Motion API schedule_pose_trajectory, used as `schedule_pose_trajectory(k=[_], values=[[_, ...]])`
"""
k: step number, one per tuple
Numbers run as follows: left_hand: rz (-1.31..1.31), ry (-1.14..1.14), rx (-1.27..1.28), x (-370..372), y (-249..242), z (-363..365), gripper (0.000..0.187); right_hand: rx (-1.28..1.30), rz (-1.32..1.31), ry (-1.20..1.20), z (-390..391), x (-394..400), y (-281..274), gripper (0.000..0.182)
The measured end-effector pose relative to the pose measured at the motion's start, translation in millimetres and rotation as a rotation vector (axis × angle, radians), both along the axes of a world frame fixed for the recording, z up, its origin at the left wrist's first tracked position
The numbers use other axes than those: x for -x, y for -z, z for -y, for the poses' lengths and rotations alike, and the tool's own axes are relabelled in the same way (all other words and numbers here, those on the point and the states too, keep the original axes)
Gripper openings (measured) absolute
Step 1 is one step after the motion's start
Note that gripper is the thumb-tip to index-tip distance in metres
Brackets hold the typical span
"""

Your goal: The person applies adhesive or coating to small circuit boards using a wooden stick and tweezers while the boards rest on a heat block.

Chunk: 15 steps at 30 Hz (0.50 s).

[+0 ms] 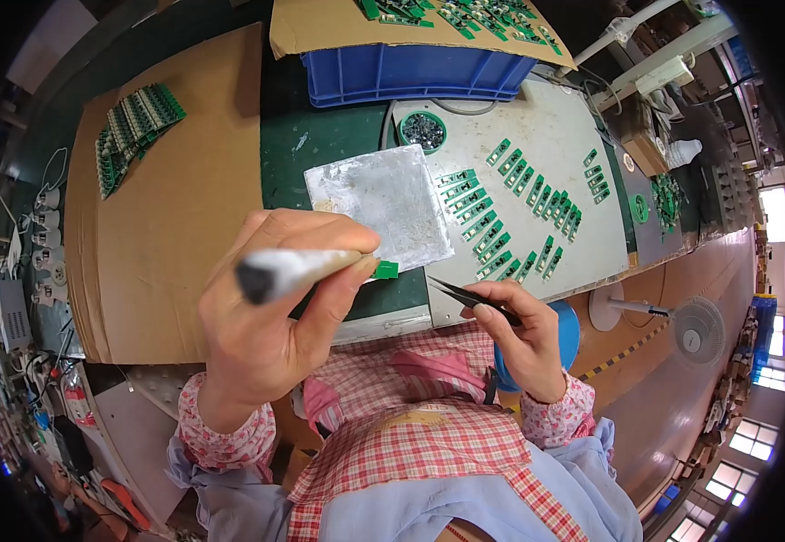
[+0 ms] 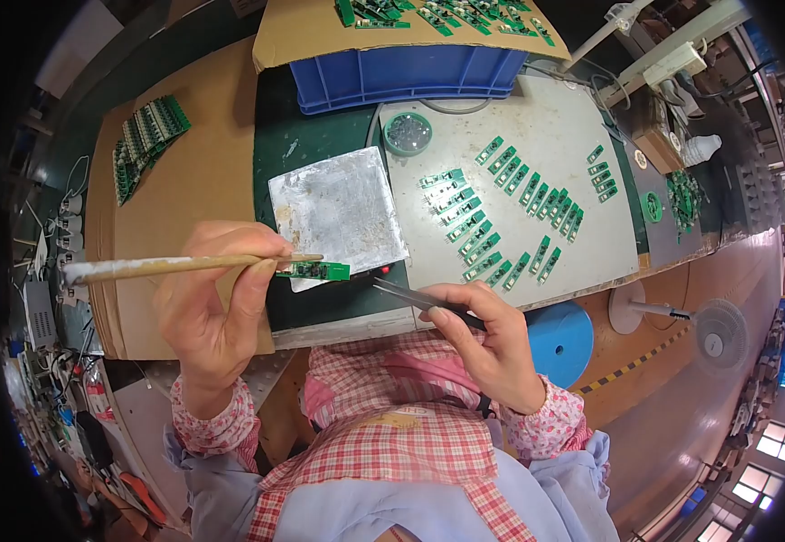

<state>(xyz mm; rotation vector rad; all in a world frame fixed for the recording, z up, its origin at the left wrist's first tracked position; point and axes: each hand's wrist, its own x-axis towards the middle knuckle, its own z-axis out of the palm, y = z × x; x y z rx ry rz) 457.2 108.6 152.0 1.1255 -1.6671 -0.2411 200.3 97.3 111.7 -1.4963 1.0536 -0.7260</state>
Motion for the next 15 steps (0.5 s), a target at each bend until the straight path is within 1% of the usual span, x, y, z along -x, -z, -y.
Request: schedule_pose_trajectory(k=[1, 4, 10, 15], values=[[-0.020, 0.012, 0.019, 0.0, -0.3, 0.3, 0.015, -0.135, 0.098, 0.045, -1.8, 0.5, 1.4, 0.020], [-0.121, -0.052, 0.008, 1.6, -1.6, -4.4, 0.013, -0.292, 0.168, -0.022, 1.7, 2.3, -1.3, 0.023], [-0.145, -0.101, 0.058, -8.2, -4.4, -19.1, 0.009, -0.388, 0.124, -0.117, 14.4, -2.2, -2.1, 0.027], [-0.205, -0.154, 0.084, -14.2, 2.5, -33.8, 0.010, -0.423, 0.138, -0.117, 15.8, -9.0, -3.9, 0.027]])
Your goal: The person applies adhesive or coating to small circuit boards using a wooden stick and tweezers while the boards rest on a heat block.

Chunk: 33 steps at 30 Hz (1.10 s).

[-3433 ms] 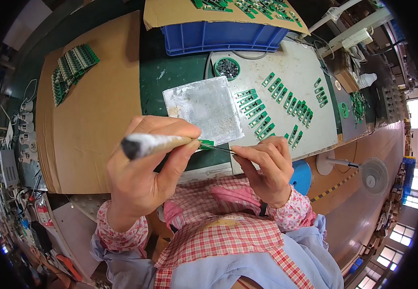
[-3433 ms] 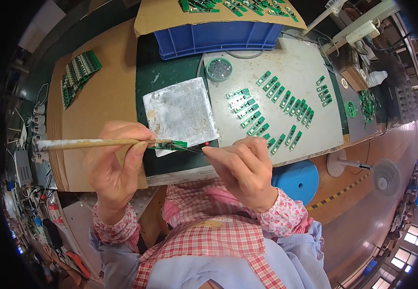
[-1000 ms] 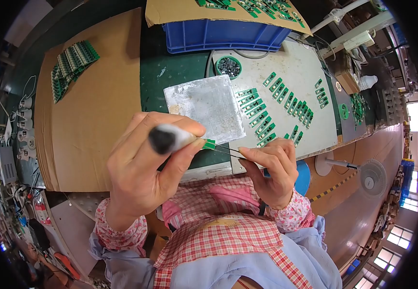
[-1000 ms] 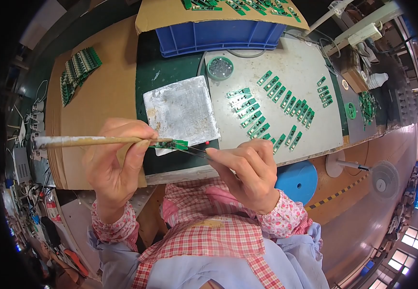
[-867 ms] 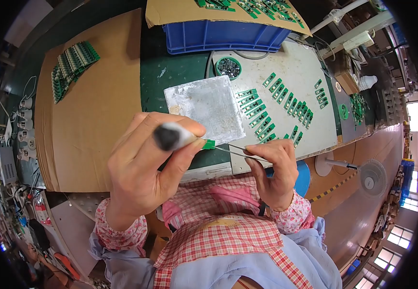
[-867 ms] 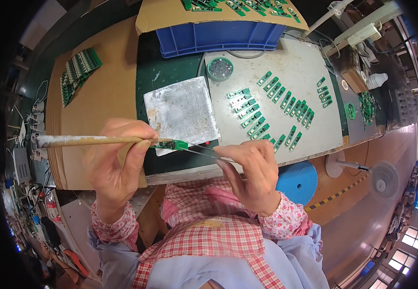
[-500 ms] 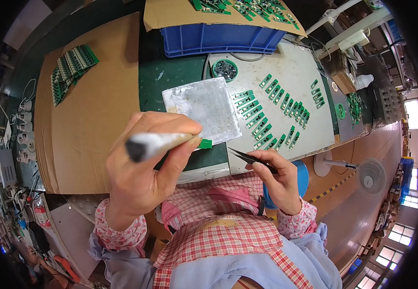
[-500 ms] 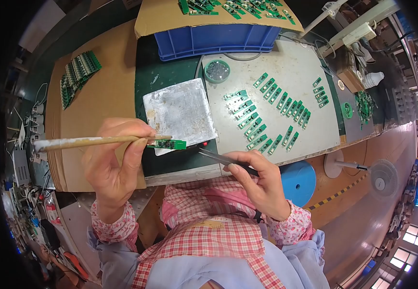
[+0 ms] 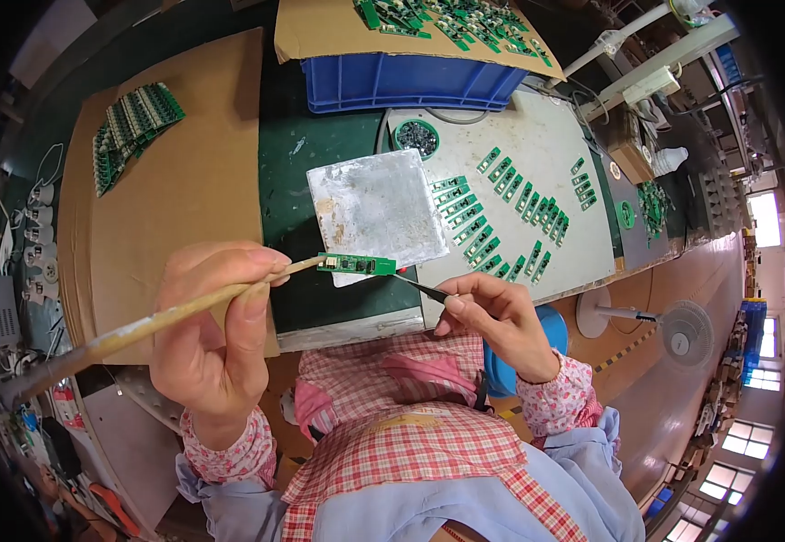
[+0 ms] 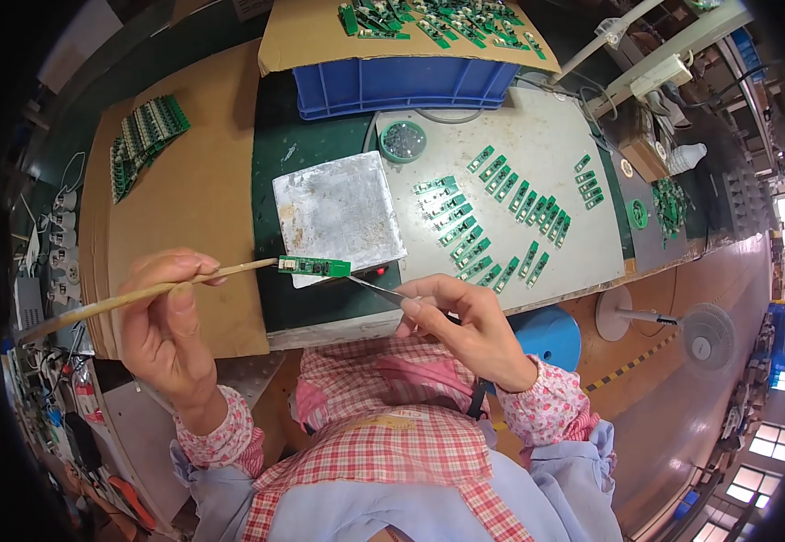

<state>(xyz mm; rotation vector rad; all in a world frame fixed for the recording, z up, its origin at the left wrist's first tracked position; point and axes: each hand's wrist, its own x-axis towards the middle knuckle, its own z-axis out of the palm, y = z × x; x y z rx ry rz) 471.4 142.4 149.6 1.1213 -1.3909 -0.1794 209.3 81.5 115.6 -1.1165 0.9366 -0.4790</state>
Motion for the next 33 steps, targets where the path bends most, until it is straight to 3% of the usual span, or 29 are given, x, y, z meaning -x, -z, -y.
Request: schedule_pose_trajectory(k=[33], values=[[-0.012, -0.044, -0.044, -15.2, 18.8, -31.3, 0.014, 0.024, -0.074, 0.035, -1.3, -8.6, -12.5, 0.026]])
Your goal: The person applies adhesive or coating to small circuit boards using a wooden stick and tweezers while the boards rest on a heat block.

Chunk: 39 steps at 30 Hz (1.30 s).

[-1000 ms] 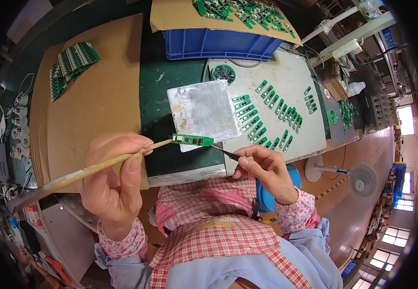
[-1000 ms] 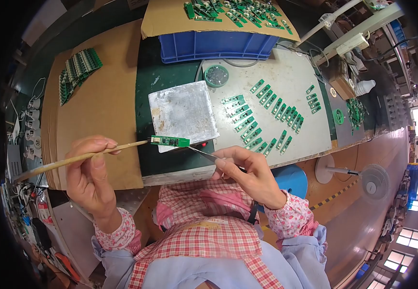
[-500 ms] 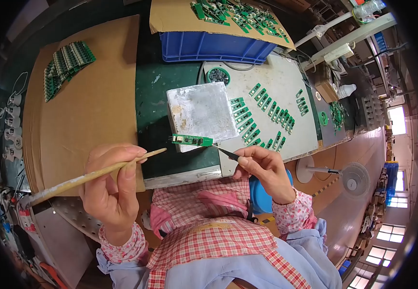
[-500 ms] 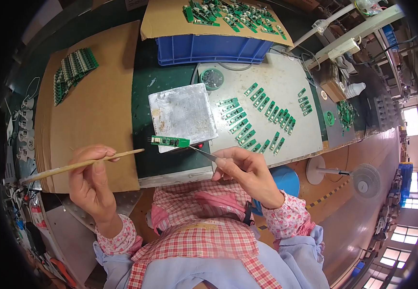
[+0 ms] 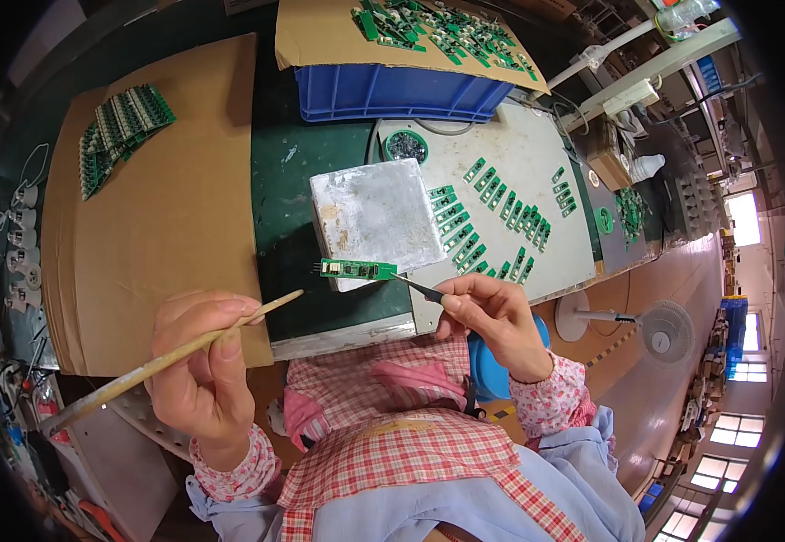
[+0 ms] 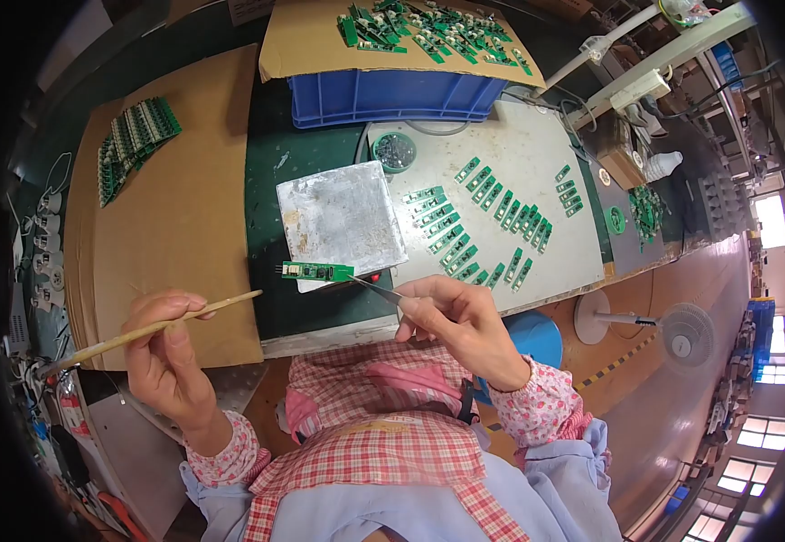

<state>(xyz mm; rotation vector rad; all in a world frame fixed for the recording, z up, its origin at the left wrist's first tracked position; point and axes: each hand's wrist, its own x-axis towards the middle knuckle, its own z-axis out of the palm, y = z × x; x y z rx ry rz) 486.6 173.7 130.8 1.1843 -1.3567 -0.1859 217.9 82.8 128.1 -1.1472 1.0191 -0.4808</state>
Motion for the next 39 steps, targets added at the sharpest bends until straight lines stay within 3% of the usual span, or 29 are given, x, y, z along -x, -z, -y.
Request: schedule_pose_trajectory(k=[16, 19, 20, 27, 32, 39], values=[[-0.003, -0.263, 0.100, 19.5, -1.3, -5.0, 0.021, 0.053, 0.129, 0.209, -21.1, 41.9, 2.4, 0.026], [-0.088, -0.139, 0.127, 28.6, 1.7, -7.3, 0.025, 0.098, 0.086, 0.299, -25.0, 65.3, 4.2, 0.027], [-0.088, -0.191, 0.144, 37.3, 3.3, -3.9, 0.026, 0.096, 0.085, 0.340, -26.7, 74.1, 4.3, 0.028], [0.015, 0.001, 0.131, 91.7, 2.4, 9.6, 0.027, 0.255, -0.014, 0.647, -34.6, 147.3, 32.2, 0.024], [0.021, 0.204, 0.032, 142.9, 4.8, 25.8, 0.017, 0.320, -0.008, 0.830, -23.7, 203.0, 62.9, 0.028], [0.145, 0.195, -0.111, 190.1, 7.0, 40.1, 0.016, 0.341, -0.006, 1.014, 6.7, 270.1, 108.7, 0.026]])
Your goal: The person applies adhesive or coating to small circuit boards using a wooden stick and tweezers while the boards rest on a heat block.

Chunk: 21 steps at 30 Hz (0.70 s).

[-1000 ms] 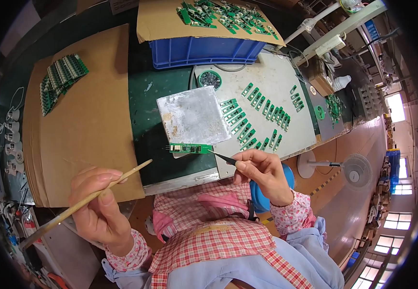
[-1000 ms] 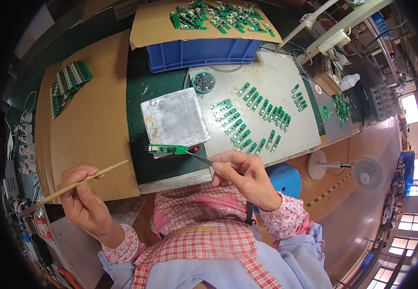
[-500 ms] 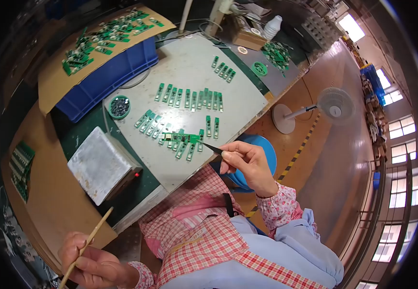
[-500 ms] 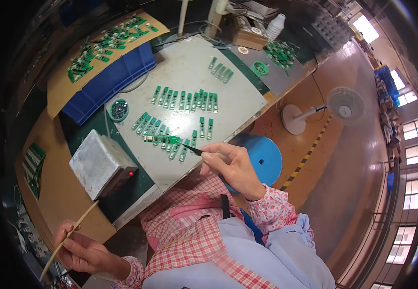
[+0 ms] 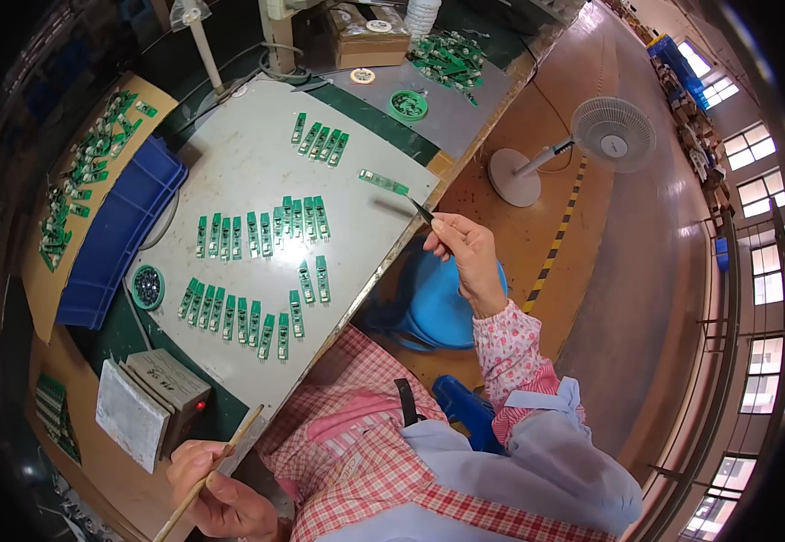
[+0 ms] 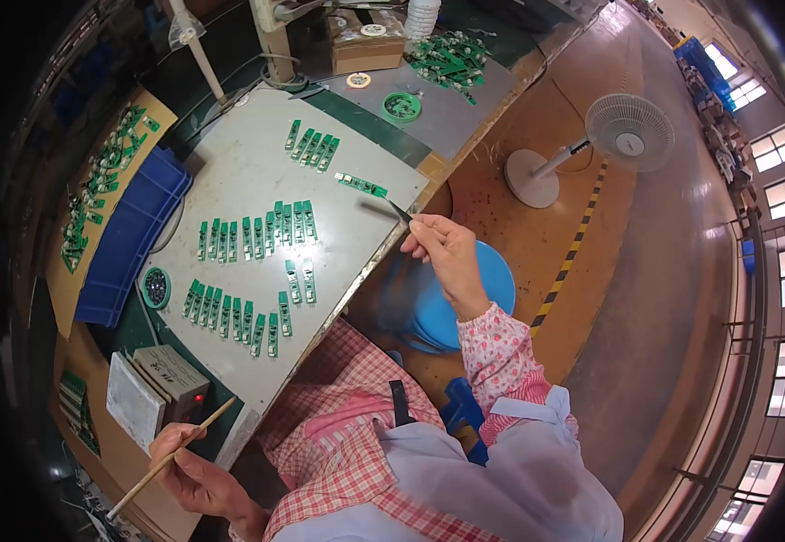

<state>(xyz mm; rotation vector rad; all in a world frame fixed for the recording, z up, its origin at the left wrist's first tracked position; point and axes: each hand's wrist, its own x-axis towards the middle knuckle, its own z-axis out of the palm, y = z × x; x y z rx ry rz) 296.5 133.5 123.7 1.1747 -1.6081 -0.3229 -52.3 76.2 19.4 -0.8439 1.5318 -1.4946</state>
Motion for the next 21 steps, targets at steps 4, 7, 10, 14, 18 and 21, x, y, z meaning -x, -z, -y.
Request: schedule_pose_trajectory(k=[4, 7, 10, 14, 18, 21], values=[[0.047, 0.063, -0.041, 14.9, 0.8, 9.3, 0.016, 0.003, 0.003, 0.049, 19.0, 23.8, 18.6, 0.025], [0.083, 0.062, -0.059, 25.0, 3.9, 15.0, 0.017, -0.018, 0.005, 0.047, 31.0, 34.2, 27.3, 0.025], [0.098, 0.070, -0.081, 33.7, 5.2, 19.6, 0.018, -0.060, 0.026, 0.042, 39.4, 36.1, 28.3, 0.024], [0.081, 0.128, -0.100, 36.5, 9.3, 25.7, 0.019, -0.082, 0.048, 0.045, 46.0, 36.4, 21.7, 0.024], [0.097, 0.160, -0.103, 38.6, 14.3, 32.5, 0.019, -0.114, 0.056, 0.048, 51.2, 35.8, 16.2, 0.026], [0.091, 0.195, -0.091, 40.1, 16.3, 39.3, 0.019, -0.145, 0.072, 0.057, 56.4, 32.7, 14.2, 0.027]])
